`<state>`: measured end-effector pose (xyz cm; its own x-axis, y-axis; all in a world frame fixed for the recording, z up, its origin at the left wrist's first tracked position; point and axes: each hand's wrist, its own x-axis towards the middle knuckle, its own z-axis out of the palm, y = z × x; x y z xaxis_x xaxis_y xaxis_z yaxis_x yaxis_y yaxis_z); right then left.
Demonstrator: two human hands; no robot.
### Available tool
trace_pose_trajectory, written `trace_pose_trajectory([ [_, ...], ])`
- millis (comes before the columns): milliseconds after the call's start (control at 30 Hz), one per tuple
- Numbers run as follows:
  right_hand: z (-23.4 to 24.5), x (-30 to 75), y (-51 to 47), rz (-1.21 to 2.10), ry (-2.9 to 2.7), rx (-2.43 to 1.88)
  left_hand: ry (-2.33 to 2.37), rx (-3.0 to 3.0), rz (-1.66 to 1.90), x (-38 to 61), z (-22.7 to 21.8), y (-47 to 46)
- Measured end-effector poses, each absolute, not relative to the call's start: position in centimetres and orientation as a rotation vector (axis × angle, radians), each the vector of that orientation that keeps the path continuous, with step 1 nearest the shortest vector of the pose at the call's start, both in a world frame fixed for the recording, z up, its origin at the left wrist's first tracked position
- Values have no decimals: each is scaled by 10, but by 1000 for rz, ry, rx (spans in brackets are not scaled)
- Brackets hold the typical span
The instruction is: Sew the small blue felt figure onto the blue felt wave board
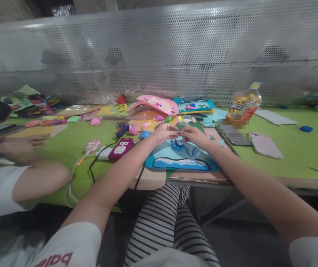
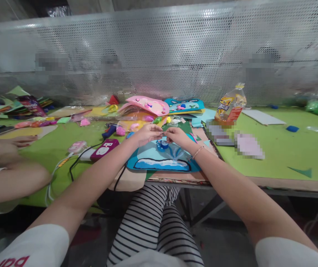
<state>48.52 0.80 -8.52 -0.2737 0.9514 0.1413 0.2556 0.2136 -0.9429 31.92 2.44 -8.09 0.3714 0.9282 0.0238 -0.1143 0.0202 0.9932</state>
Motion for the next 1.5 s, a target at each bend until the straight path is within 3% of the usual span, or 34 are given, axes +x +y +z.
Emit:
trace_pose_trajectory([
  [567,-83,487,9,972,-1756,-1237,940,1320,950,320,-72,16],
  [1000,-80,485,9,1240,-1495,-1183,935,1335,976,320,-75,19],
  [1500,-83,486,8,1202,-1528,-1052,897,1334,947,318,-76,19],
])
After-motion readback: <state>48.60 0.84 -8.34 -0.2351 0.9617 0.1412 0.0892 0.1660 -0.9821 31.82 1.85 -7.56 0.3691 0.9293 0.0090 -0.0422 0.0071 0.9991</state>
